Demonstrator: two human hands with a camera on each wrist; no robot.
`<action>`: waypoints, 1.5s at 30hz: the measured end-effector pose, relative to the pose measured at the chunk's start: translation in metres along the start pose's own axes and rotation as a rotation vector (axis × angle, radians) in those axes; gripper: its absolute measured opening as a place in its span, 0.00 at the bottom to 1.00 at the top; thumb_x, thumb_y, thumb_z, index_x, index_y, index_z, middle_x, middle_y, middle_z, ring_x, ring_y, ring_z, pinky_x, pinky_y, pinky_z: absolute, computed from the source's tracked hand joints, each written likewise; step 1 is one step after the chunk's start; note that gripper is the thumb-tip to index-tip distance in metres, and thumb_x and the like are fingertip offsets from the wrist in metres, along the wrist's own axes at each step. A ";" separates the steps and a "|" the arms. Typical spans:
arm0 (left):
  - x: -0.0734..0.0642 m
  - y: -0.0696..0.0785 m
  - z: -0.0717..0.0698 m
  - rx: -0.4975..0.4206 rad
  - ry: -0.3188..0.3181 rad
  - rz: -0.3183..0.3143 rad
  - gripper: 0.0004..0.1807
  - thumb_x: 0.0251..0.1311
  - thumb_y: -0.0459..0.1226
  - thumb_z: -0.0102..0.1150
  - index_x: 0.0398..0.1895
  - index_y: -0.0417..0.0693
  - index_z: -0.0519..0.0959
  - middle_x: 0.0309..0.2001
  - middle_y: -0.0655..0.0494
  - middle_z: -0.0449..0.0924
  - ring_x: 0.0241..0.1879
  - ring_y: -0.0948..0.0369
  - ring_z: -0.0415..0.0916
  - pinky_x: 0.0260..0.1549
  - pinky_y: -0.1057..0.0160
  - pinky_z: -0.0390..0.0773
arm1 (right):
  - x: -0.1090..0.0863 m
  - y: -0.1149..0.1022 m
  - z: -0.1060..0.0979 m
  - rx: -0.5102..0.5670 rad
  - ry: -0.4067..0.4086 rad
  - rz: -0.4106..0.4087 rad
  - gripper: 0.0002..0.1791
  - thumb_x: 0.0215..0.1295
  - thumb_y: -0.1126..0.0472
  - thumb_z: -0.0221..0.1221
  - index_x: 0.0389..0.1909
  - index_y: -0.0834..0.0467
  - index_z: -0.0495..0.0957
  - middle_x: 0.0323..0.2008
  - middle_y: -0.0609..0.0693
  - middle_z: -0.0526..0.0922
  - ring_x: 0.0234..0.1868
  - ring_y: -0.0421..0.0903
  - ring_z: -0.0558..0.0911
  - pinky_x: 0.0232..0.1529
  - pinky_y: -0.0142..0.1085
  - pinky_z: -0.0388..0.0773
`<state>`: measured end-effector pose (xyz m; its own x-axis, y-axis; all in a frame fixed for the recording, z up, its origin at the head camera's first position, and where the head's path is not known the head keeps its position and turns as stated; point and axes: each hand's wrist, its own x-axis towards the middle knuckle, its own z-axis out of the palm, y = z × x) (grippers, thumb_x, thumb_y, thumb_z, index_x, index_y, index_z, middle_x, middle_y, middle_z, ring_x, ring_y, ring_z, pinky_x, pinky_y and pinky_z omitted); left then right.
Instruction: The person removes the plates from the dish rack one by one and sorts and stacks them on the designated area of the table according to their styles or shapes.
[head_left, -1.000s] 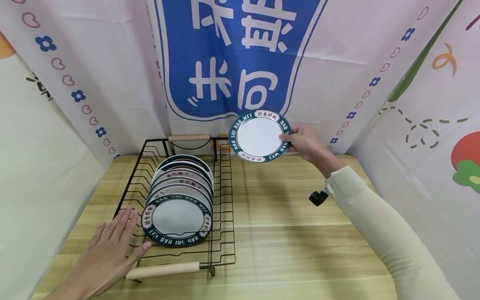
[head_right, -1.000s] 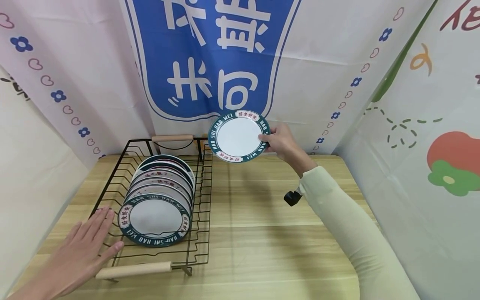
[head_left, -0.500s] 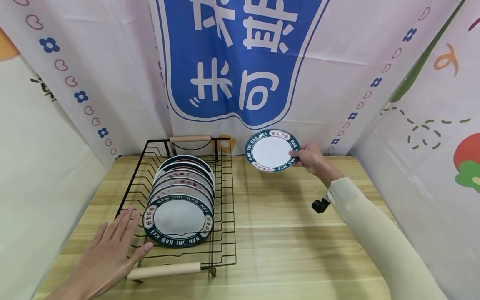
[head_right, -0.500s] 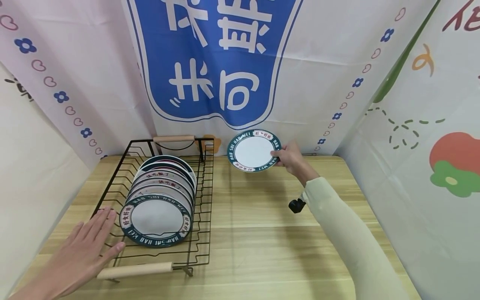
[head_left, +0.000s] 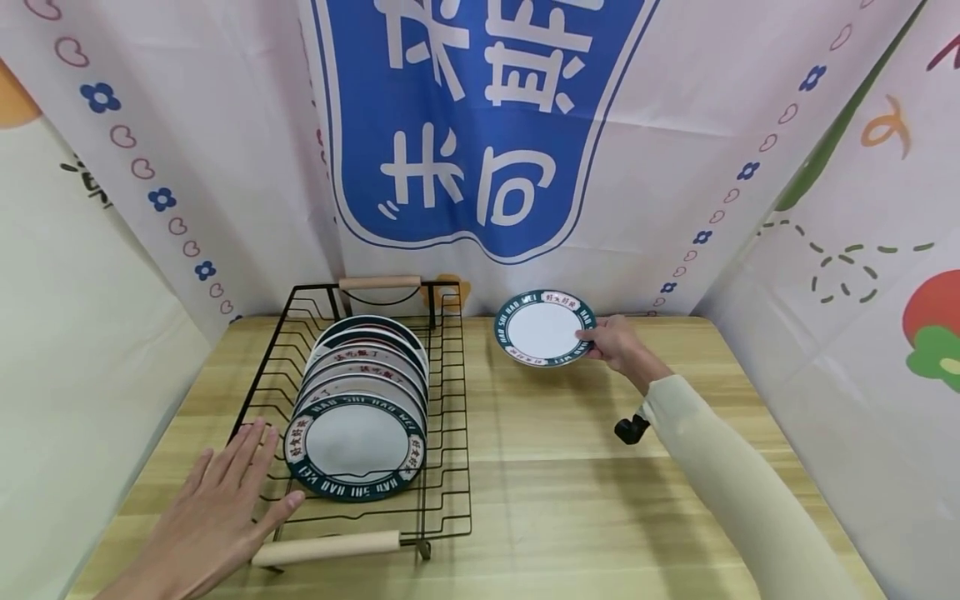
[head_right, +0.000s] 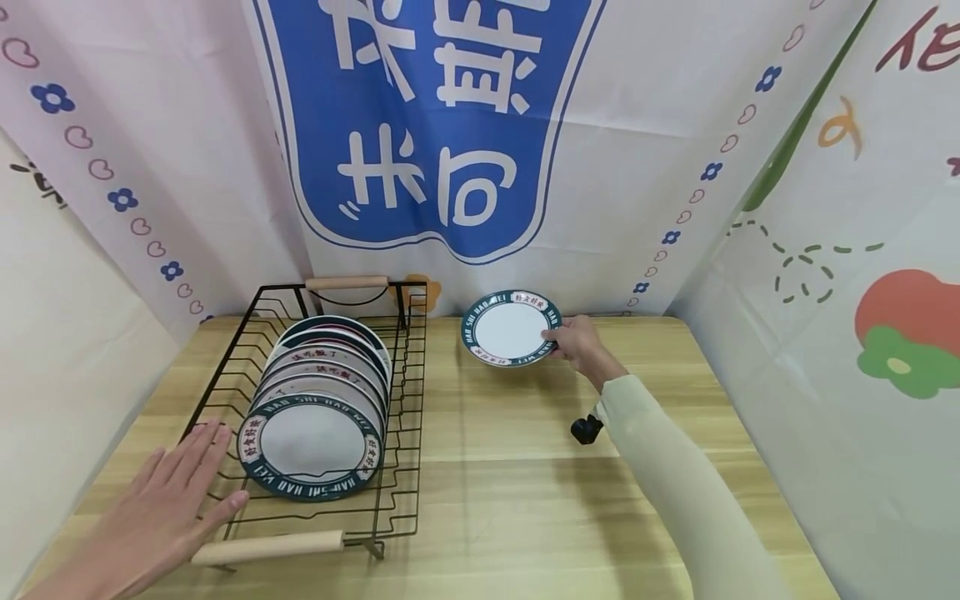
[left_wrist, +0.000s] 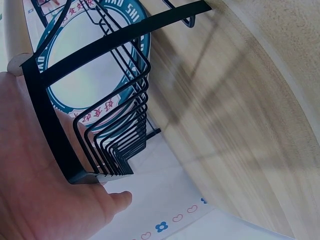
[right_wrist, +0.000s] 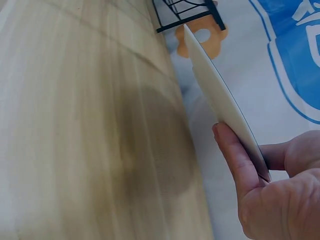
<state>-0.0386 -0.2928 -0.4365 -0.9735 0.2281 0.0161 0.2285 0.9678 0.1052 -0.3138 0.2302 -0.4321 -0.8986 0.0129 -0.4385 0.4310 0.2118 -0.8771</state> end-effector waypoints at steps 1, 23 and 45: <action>-0.001 0.000 0.000 -0.002 -0.003 -0.002 0.52 0.78 0.61 0.49 0.86 0.36 0.42 0.86 0.35 0.37 0.85 0.42 0.29 0.73 0.58 0.07 | 0.000 0.003 0.001 -0.003 0.000 0.006 0.20 0.77 0.70 0.59 0.64 0.76 0.73 0.27 0.52 0.87 0.22 0.39 0.83 0.25 0.27 0.83; -0.003 0.002 0.001 0.001 -0.007 -0.003 0.52 0.78 0.61 0.47 0.87 0.40 0.39 0.86 0.36 0.35 0.85 0.50 0.19 0.72 0.59 0.07 | 0.011 0.033 0.029 -0.037 0.007 0.037 0.17 0.76 0.69 0.61 0.59 0.76 0.76 0.30 0.56 0.86 0.24 0.43 0.84 0.36 0.35 0.89; -0.003 0.001 0.002 -0.003 0.005 -0.016 0.52 0.77 0.61 0.49 0.87 0.39 0.41 0.86 0.36 0.37 0.85 0.40 0.36 0.72 0.58 0.07 | 0.021 0.047 0.044 -0.204 0.102 0.051 0.16 0.77 0.64 0.62 0.57 0.72 0.78 0.28 0.54 0.85 0.20 0.41 0.80 0.25 0.28 0.82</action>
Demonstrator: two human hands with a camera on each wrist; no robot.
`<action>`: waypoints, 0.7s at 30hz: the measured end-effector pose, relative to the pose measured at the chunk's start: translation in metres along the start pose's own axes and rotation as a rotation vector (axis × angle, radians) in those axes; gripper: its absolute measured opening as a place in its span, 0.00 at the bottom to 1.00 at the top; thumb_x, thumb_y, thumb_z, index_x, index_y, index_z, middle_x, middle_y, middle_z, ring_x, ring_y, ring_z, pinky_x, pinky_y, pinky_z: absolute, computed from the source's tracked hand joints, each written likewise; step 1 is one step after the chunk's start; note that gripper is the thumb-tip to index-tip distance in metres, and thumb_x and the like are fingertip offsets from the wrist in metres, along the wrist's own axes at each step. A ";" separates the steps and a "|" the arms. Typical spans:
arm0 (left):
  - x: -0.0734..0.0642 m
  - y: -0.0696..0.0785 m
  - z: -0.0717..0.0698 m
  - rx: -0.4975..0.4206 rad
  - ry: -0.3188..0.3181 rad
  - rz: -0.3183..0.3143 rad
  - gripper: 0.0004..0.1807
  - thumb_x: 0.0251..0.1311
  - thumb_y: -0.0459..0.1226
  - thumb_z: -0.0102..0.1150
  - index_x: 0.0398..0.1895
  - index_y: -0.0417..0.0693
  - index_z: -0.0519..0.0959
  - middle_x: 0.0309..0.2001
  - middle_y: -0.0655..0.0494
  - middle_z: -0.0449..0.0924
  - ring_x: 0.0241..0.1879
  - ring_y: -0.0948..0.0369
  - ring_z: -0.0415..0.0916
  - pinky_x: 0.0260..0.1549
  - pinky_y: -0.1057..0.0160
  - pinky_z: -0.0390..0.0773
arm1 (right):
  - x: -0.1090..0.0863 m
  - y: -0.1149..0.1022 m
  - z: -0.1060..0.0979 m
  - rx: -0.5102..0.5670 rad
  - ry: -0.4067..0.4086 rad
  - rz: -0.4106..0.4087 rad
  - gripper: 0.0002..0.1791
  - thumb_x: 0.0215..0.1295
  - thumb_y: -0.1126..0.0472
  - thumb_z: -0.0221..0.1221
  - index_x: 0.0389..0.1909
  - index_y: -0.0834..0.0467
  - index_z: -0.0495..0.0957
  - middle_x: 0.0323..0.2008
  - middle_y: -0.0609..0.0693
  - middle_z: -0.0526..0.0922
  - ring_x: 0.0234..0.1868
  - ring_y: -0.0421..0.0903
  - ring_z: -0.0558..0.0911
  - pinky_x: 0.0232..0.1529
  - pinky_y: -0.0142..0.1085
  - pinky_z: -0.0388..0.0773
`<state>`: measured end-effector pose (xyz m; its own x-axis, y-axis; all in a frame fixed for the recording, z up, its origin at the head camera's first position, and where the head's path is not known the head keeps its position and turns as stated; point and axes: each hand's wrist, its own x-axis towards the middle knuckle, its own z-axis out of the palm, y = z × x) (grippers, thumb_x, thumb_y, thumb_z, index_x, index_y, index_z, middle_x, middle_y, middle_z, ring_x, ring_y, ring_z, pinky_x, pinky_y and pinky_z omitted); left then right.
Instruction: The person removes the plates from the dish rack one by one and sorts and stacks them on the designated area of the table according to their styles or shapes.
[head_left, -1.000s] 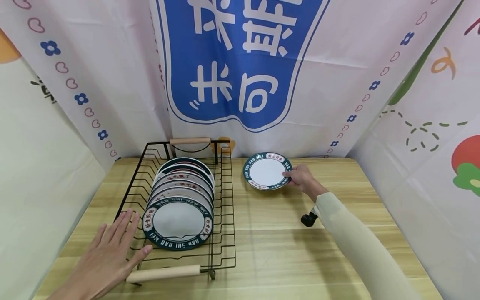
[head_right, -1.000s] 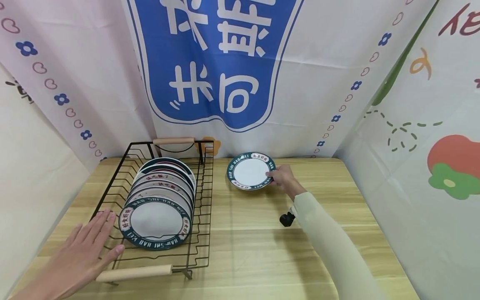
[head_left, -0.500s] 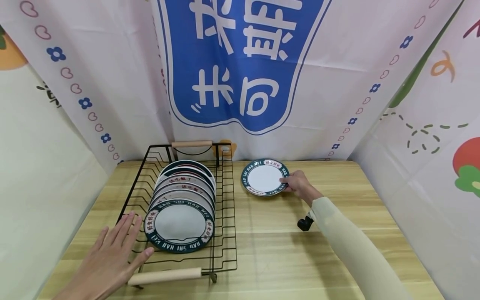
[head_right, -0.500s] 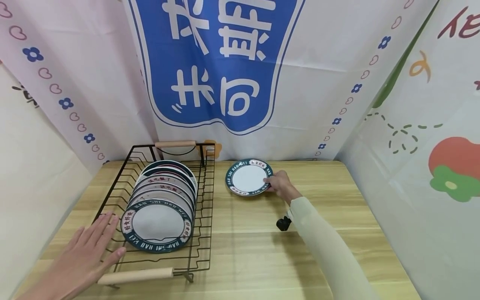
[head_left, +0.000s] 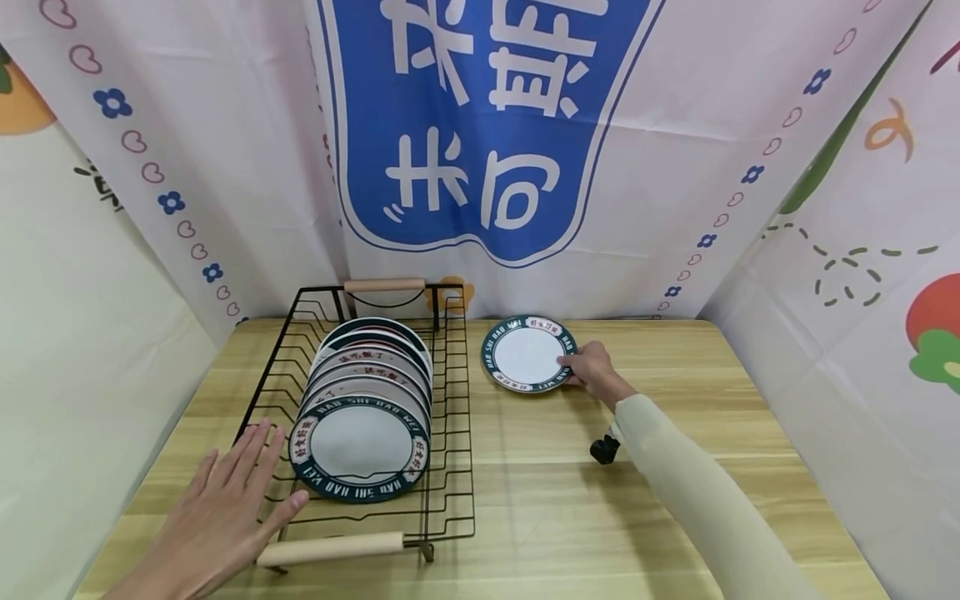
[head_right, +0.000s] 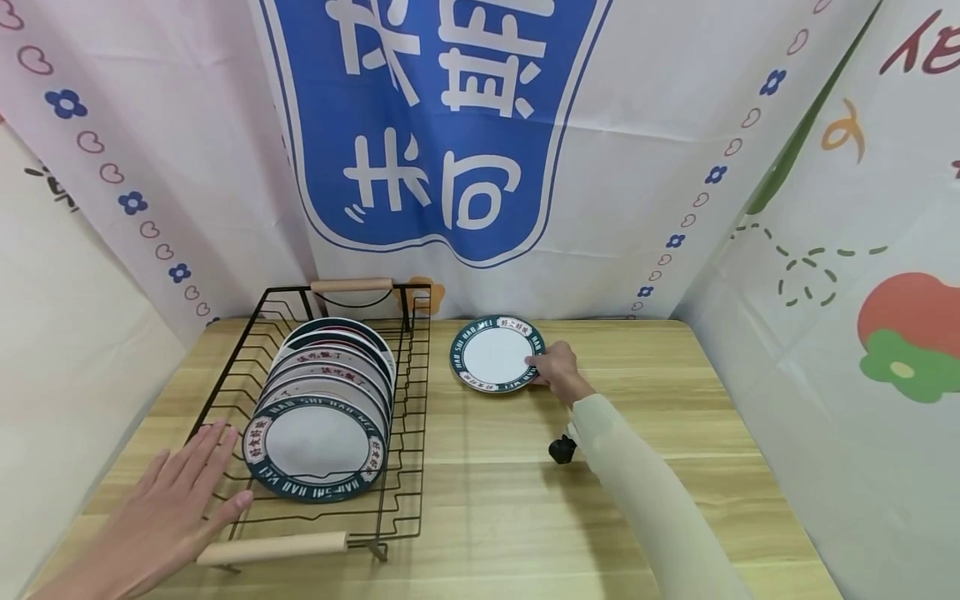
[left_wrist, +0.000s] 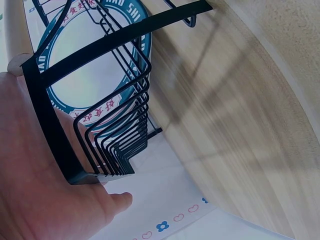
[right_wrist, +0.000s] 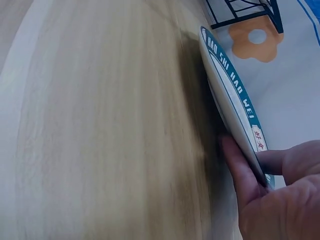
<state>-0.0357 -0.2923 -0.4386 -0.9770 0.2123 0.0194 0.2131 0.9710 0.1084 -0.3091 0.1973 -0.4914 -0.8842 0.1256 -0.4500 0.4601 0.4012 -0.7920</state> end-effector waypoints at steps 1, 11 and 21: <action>0.000 0.000 0.000 0.000 0.005 0.001 0.52 0.77 0.61 0.50 0.87 0.39 0.41 0.86 0.36 0.38 0.85 0.40 0.37 0.72 0.58 0.07 | 0.000 -0.001 0.001 -0.026 0.014 0.008 0.17 0.76 0.63 0.63 0.57 0.71 0.79 0.29 0.54 0.85 0.20 0.41 0.80 0.25 0.28 0.82; 0.000 0.000 0.000 -0.006 0.020 0.005 0.51 0.78 0.61 0.49 0.86 0.38 0.42 0.86 0.36 0.38 0.84 0.39 0.39 0.73 0.57 0.08 | -0.001 -0.002 0.003 -0.129 0.038 -0.024 0.14 0.72 0.62 0.68 0.46 0.71 0.81 0.27 0.56 0.86 0.20 0.44 0.86 0.28 0.34 0.88; -0.001 0.000 0.000 -0.005 0.021 0.005 0.51 0.78 0.61 0.48 0.87 0.39 0.42 0.86 0.38 0.38 0.85 0.41 0.38 0.73 0.59 0.08 | -0.004 0.004 0.000 -0.262 0.060 -0.087 0.16 0.67 0.57 0.73 0.32 0.65 0.80 0.22 0.55 0.85 0.16 0.43 0.82 0.21 0.32 0.84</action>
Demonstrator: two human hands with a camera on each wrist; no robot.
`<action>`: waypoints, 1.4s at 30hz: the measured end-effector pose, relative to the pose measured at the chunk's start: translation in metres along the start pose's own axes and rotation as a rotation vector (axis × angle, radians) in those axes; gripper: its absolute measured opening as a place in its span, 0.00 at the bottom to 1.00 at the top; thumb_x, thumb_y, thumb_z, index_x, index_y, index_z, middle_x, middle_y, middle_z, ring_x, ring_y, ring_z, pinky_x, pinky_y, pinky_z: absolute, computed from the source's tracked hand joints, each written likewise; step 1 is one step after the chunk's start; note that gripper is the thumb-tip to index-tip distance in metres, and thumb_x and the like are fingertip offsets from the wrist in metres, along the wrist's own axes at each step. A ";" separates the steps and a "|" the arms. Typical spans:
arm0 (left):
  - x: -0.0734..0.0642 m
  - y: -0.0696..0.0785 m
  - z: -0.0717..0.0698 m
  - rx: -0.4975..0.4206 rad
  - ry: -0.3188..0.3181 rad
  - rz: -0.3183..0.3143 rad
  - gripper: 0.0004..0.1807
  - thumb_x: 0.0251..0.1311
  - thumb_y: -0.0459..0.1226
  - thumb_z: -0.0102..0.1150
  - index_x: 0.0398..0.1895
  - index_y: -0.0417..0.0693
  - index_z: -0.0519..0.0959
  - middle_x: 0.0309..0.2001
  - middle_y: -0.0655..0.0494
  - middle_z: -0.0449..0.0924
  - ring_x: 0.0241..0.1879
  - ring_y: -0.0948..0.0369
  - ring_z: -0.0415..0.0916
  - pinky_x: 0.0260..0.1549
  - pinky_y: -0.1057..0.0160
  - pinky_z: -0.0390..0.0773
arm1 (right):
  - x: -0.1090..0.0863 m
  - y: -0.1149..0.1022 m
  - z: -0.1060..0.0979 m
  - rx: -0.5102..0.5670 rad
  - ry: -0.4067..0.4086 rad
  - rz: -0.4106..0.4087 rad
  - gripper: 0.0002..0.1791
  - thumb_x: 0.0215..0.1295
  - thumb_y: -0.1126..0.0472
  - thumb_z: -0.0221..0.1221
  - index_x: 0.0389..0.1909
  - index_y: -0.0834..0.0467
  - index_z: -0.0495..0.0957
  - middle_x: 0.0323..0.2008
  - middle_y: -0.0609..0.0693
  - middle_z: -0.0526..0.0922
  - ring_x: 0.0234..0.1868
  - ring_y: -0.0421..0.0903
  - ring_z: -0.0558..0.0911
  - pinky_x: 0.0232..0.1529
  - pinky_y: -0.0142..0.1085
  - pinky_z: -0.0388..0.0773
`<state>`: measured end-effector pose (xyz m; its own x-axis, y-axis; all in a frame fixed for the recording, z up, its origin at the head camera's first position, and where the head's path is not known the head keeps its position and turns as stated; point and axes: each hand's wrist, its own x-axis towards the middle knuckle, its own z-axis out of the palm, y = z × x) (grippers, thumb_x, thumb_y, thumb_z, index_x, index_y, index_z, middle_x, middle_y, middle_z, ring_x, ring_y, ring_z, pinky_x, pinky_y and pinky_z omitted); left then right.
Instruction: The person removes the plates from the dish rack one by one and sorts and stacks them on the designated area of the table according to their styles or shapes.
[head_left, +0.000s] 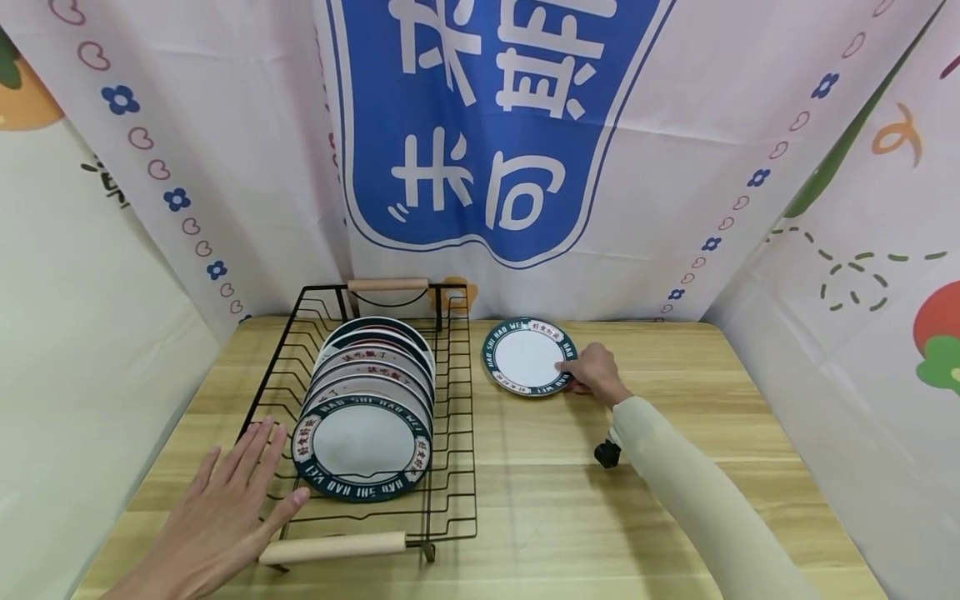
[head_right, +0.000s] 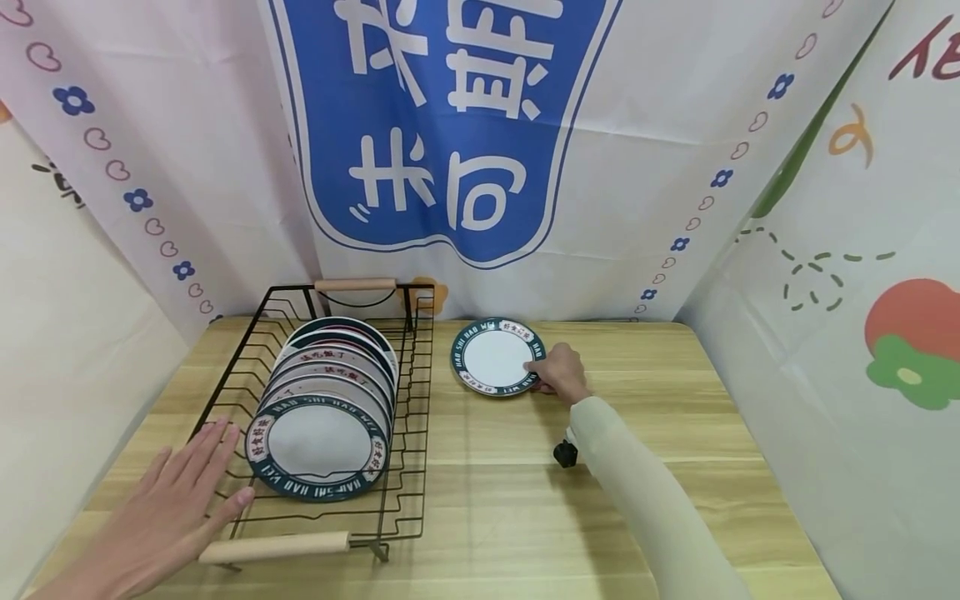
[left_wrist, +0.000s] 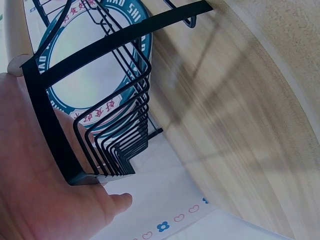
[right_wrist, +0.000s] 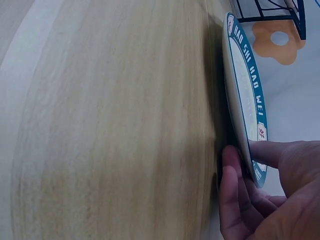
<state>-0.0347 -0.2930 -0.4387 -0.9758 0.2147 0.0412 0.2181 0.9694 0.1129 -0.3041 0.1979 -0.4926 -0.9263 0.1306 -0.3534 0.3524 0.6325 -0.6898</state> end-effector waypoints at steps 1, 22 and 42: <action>0.001 0.000 0.000 0.000 -0.002 0.000 0.51 0.78 0.61 0.48 0.87 0.40 0.42 0.86 0.38 0.38 0.85 0.40 0.39 0.73 0.59 0.08 | 0.000 0.000 -0.001 -0.018 0.001 -0.002 0.16 0.67 0.56 0.73 0.31 0.64 0.81 0.22 0.55 0.85 0.16 0.42 0.82 0.21 0.32 0.82; 0.003 0.001 -0.001 0.004 0.001 0.010 0.51 0.77 0.61 0.49 0.86 0.38 0.43 0.86 0.37 0.39 0.84 0.40 0.40 0.73 0.60 0.08 | -0.009 -0.006 -0.020 -0.335 0.019 -0.091 0.23 0.68 0.42 0.69 0.39 0.61 0.85 0.29 0.53 0.85 0.27 0.47 0.78 0.28 0.36 0.69; 0.001 0.000 0.000 0.002 -0.007 0.002 0.51 0.78 0.61 0.48 0.87 0.39 0.40 0.86 0.37 0.37 0.85 0.43 0.31 0.73 0.59 0.07 | -0.061 -0.071 -0.023 -0.620 0.106 -0.425 0.38 0.62 0.37 0.72 0.65 0.58 0.80 0.47 0.55 0.87 0.38 0.50 0.82 0.29 0.42 0.78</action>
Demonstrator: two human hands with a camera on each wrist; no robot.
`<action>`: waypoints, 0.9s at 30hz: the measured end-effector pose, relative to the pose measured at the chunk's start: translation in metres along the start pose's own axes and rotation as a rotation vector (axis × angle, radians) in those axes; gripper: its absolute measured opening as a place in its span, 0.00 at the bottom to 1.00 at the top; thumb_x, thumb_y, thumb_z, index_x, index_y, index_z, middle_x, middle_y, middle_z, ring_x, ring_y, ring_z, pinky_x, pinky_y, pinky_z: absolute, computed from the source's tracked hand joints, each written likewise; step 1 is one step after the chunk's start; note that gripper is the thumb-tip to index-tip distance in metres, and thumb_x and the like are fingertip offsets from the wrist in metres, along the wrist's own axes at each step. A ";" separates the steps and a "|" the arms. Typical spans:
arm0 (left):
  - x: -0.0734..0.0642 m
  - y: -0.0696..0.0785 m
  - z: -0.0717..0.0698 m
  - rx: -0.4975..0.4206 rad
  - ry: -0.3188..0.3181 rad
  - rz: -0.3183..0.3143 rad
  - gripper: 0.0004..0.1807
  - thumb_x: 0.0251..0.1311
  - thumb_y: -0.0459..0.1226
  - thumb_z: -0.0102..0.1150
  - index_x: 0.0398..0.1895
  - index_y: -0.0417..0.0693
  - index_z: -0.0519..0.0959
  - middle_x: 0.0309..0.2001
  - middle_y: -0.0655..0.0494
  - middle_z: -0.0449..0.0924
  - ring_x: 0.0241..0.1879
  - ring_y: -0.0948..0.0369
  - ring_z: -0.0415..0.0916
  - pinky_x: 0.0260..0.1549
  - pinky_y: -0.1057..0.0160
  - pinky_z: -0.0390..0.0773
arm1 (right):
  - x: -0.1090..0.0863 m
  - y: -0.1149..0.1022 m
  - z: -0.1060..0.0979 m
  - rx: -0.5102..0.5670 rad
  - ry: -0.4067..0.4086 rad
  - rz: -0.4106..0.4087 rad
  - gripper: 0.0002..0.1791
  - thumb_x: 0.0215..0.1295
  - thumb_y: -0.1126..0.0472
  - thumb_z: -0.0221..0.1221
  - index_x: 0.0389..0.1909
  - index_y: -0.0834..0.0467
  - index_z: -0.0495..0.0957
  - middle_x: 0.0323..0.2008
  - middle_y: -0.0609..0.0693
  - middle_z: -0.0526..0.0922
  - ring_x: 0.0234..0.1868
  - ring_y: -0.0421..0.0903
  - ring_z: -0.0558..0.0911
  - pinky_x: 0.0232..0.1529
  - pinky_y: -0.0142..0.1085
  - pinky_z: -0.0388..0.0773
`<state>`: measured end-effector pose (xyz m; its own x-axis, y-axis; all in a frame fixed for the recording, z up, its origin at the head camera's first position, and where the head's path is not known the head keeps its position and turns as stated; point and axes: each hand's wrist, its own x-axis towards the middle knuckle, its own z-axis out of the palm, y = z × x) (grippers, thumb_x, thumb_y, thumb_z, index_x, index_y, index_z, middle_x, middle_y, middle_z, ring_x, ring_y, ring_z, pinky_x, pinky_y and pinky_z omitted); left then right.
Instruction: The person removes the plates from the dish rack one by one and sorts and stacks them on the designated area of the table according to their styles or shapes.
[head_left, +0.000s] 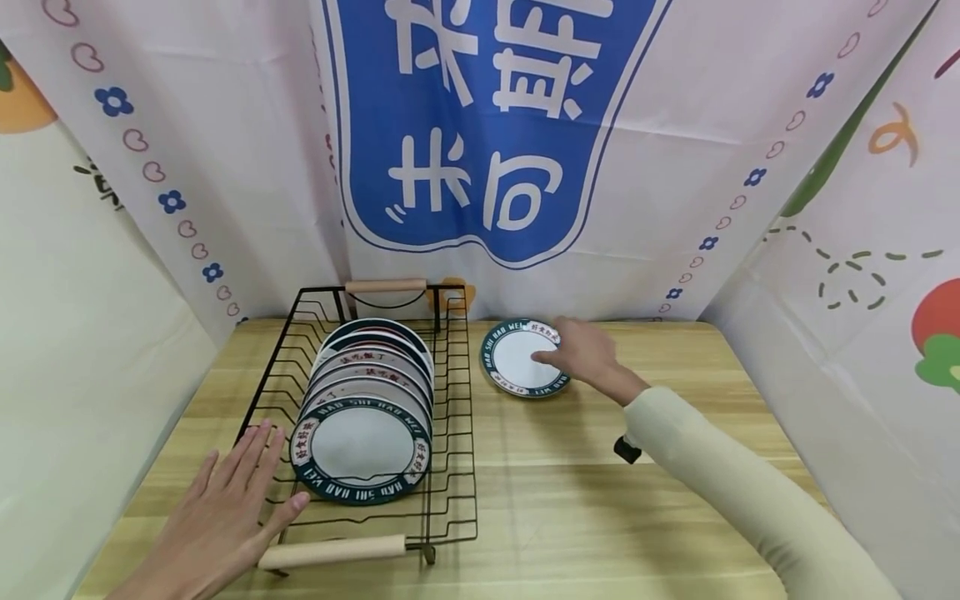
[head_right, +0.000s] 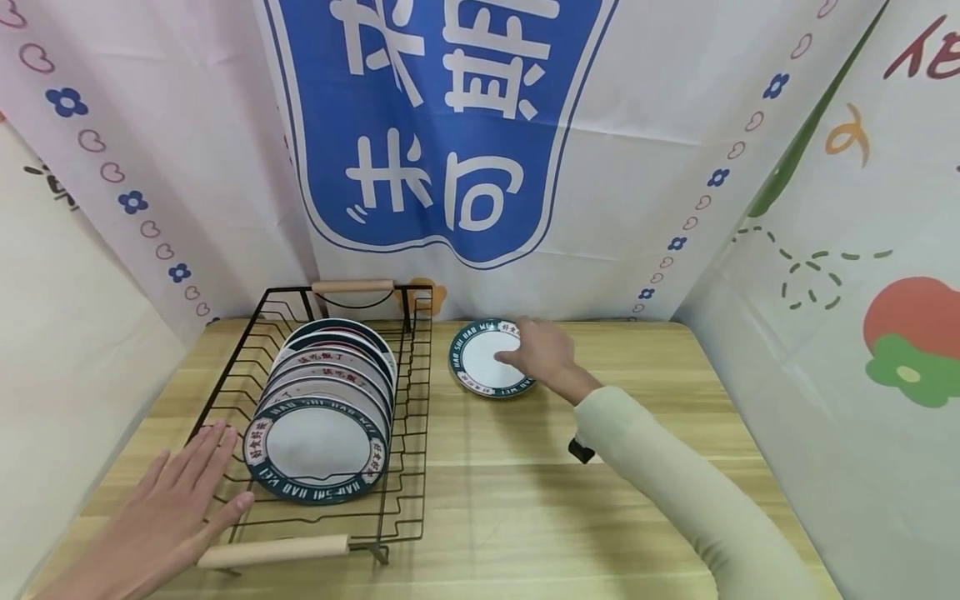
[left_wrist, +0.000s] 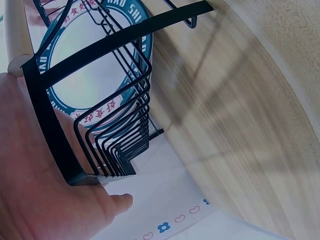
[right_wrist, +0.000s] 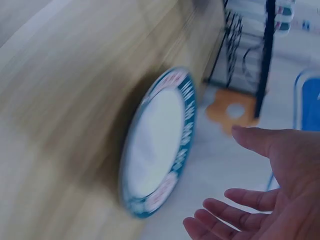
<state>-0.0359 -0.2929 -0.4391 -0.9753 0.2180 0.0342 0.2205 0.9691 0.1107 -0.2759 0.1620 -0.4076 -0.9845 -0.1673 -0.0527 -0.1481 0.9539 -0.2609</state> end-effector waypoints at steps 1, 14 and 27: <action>0.000 0.000 0.000 0.001 0.001 -0.001 0.51 0.78 0.61 0.48 0.87 0.39 0.40 0.86 0.37 0.37 0.85 0.43 0.32 0.73 0.59 0.07 | -0.002 -0.007 -0.003 -0.007 0.011 -0.031 0.39 0.61 0.37 0.73 0.65 0.58 0.80 0.49 0.55 0.87 0.41 0.51 0.84 0.31 0.44 0.80; 0.000 0.000 0.001 0.007 0.011 0.006 0.52 0.77 0.62 0.49 0.86 0.38 0.42 0.86 0.36 0.39 0.86 0.46 0.28 0.74 0.57 0.08 | -0.029 -0.066 -0.031 -0.068 0.088 -0.265 0.42 0.59 0.36 0.75 0.66 0.59 0.80 0.55 0.56 0.87 0.52 0.55 0.86 0.44 0.49 0.88; 0.001 0.001 0.000 0.003 0.003 0.004 0.52 0.78 0.62 0.49 0.86 0.38 0.42 0.86 0.37 0.37 0.86 0.45 0.28 0.74 0.58 0.08 | -0.059 -0.120 -0.043 -0.025 0.067 -0.488 0.36 0.68 0.43 0.71 0.69 0.59 0.77 0.61 0.56 0.84 0.57 0.53 0.85 0.50 0.48 0.88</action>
<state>-0.0366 -0.2923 -0.4387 -0.9745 0.2212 0.0371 0.2240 0.9686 0.1081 -0.2042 0.0679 -0.3318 -0.8032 -0.5809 0.1321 -0.5952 0.7739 -0.2161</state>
